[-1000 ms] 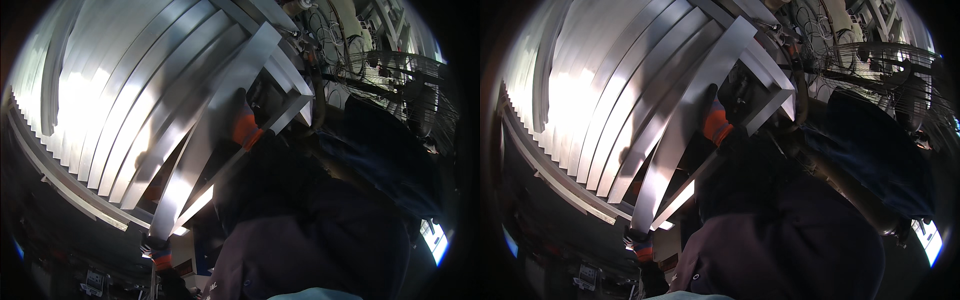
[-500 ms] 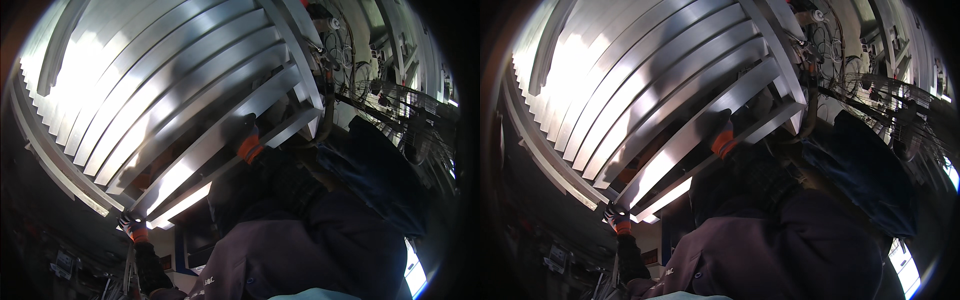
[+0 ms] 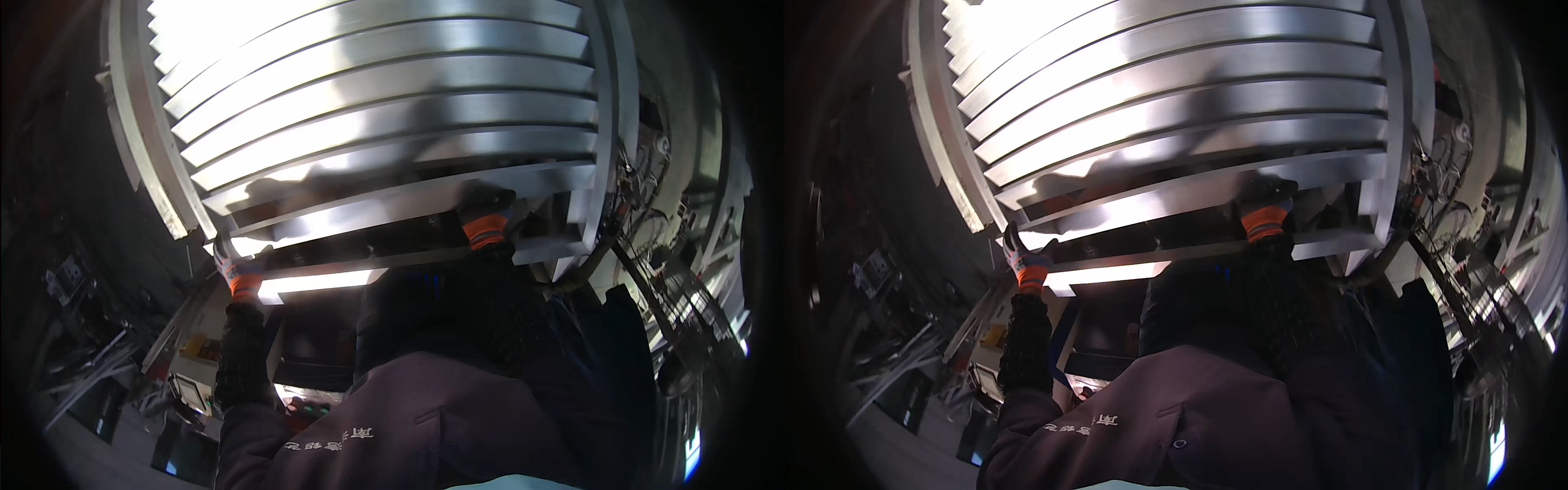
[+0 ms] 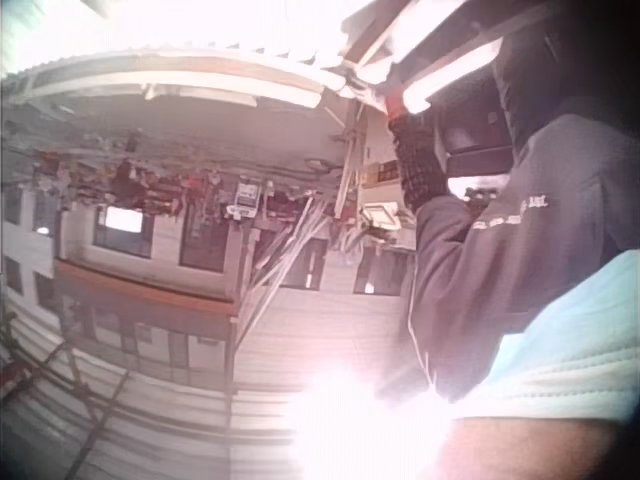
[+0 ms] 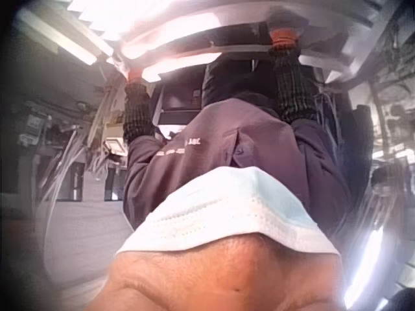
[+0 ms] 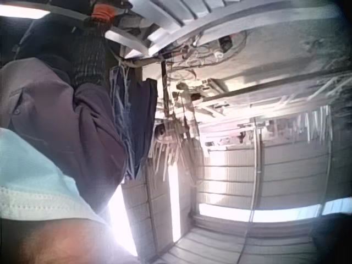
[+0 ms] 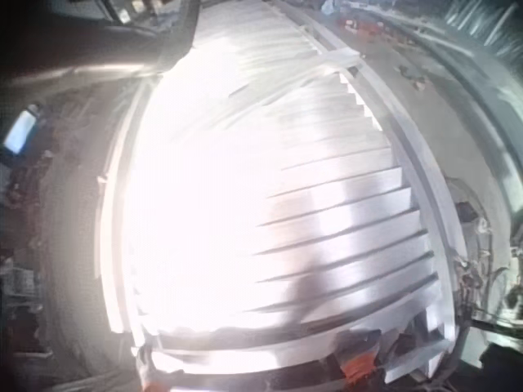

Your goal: The person positions and secures metal slats into a curved frame using a pneumatic nail gun. They repeatedly align each slat, fire fasteners, and adjust the assembly while working in a workshop environment.

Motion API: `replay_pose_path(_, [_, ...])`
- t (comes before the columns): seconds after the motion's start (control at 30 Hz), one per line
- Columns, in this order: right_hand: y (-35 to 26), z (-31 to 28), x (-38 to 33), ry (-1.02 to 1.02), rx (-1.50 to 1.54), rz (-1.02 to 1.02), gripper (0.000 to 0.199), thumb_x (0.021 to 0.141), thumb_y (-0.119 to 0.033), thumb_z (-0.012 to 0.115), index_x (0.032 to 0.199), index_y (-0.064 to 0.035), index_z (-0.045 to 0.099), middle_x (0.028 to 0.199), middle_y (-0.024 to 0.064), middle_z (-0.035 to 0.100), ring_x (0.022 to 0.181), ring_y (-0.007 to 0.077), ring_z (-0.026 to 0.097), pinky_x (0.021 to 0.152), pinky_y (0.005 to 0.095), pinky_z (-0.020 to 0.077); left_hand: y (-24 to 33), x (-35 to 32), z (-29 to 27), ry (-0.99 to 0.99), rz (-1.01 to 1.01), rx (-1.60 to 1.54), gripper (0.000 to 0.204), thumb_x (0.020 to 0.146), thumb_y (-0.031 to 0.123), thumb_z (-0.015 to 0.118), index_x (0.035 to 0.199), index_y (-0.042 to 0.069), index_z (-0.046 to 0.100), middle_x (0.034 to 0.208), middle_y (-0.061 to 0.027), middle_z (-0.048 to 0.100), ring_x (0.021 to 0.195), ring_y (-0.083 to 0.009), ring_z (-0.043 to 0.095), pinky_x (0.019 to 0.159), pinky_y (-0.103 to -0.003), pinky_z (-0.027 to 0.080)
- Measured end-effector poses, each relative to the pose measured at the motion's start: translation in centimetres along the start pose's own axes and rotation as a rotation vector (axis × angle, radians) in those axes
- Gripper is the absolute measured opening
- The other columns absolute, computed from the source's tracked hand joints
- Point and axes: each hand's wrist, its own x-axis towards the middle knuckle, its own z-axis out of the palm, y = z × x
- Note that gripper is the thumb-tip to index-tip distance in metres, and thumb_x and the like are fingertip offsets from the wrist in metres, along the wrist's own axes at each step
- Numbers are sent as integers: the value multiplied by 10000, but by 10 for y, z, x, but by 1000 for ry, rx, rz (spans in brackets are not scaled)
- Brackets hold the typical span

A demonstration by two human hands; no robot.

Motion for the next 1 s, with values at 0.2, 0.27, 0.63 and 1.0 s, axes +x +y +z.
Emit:
replay_pose_path(0.2, [43,-10,9,-35,66,-109,300,847,-411,546,803,-121,610,766,60,609,770,253,603,697,403,469,-42,-52,86,179,-516,-234,514,795,313,726,1168,0,562,1061,-111,573,950,-247,550,857,-367,463])
replay_pose_path(0.27, [50,21,6,-94,-138,-206,259,835,-364,555,784,-114,600,756,54,603,757,241,602,693,375,471,-59,-51,122,-15,-233,241,531,860,423,603,1178,-1,567,1008,-115,594,917,-245,564,848,-361,468])
replay_pose_path(0.63, [71,-21,37,-348,772,79,189,860,-208,518,918,-45,595,916,34,626,855,158,593,782,298,490,-50,0,145,359,-1053,-1906,543,929,430,490,1242,-13,518,1091,-135,584,1002,-251,551,902,-357,450])
replay_pose_path(1.0, [63,-76,60,-306,240,-266,190,808,-222,597,891,-76,685,912,127,689,866,302,651,737,407,510,-42,14,148,483,-1008,-2294,527,969,377,432,1308,-26,461,1211,-155,560,1114,-260,529,968,-357,428])
